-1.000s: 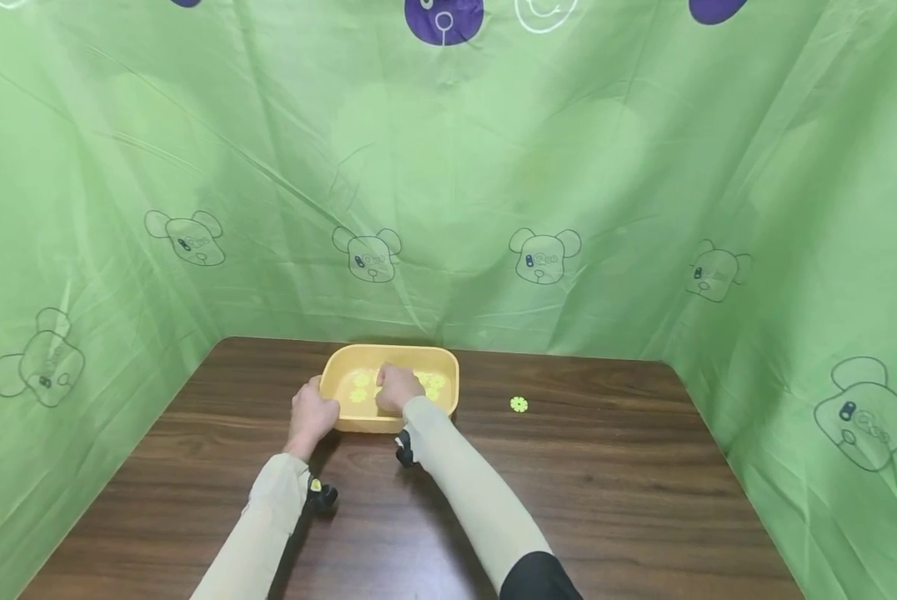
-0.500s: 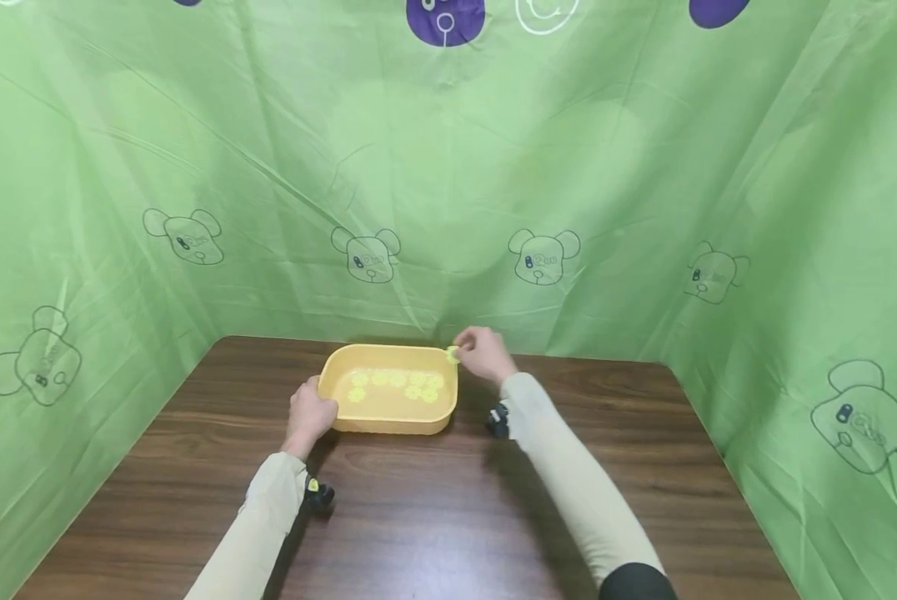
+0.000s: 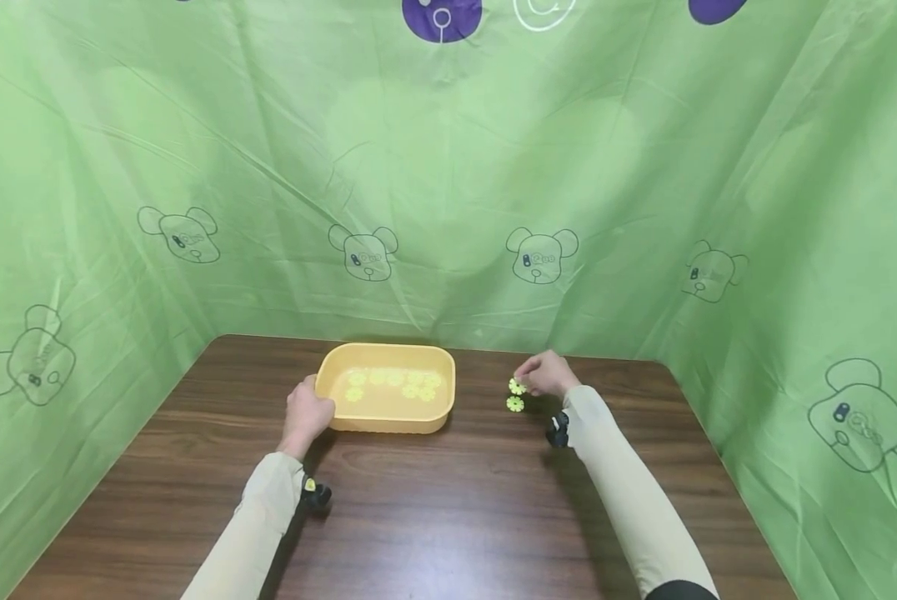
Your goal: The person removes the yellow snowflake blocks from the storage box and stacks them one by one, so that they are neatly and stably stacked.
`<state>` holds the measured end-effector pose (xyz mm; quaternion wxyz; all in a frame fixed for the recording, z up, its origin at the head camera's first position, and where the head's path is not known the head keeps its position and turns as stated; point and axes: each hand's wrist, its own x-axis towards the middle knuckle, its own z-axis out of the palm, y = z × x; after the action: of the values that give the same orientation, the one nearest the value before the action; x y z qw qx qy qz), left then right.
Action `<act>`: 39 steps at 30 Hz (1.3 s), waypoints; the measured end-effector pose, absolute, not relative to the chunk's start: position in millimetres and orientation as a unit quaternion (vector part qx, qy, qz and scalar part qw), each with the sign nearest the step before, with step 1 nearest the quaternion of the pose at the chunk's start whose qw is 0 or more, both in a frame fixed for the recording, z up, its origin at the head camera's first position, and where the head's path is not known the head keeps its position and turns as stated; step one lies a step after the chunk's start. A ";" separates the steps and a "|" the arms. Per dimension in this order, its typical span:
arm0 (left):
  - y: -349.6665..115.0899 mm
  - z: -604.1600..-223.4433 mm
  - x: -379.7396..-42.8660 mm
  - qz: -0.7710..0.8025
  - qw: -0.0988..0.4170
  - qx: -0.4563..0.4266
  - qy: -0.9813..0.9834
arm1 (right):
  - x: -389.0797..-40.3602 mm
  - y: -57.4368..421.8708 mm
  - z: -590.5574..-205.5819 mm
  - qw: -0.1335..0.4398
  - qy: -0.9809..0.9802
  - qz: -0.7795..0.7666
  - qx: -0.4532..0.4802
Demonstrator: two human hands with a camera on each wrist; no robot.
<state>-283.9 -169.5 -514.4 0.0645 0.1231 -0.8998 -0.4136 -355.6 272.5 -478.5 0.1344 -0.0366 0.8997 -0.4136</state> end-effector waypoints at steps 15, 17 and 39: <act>-168.6 -511.9 -285.8 -0.417 0.058 0.127 -0.898 | -350.0 270.4 -497.4 0.183 0.889 -0.419 -0.017; -168.4 -511.6 -285.6 -0.417 0.055 0.128 -0.898 | -349.6 269.9 -499.3 0.183 0.891 -0.415 -0.016; -169.2 -510.7 -288.0 -0.413 0.054 0.128 -0.900 | -346.5 267.4 -510.2 0.145 0.909 -0.390 -0.010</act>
<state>-288.0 -169.2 -510.7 0.0538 0.1285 -0.8999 -0.4132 -346.5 267.4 -510.2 0.1453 -0.0100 0.9092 -0.3900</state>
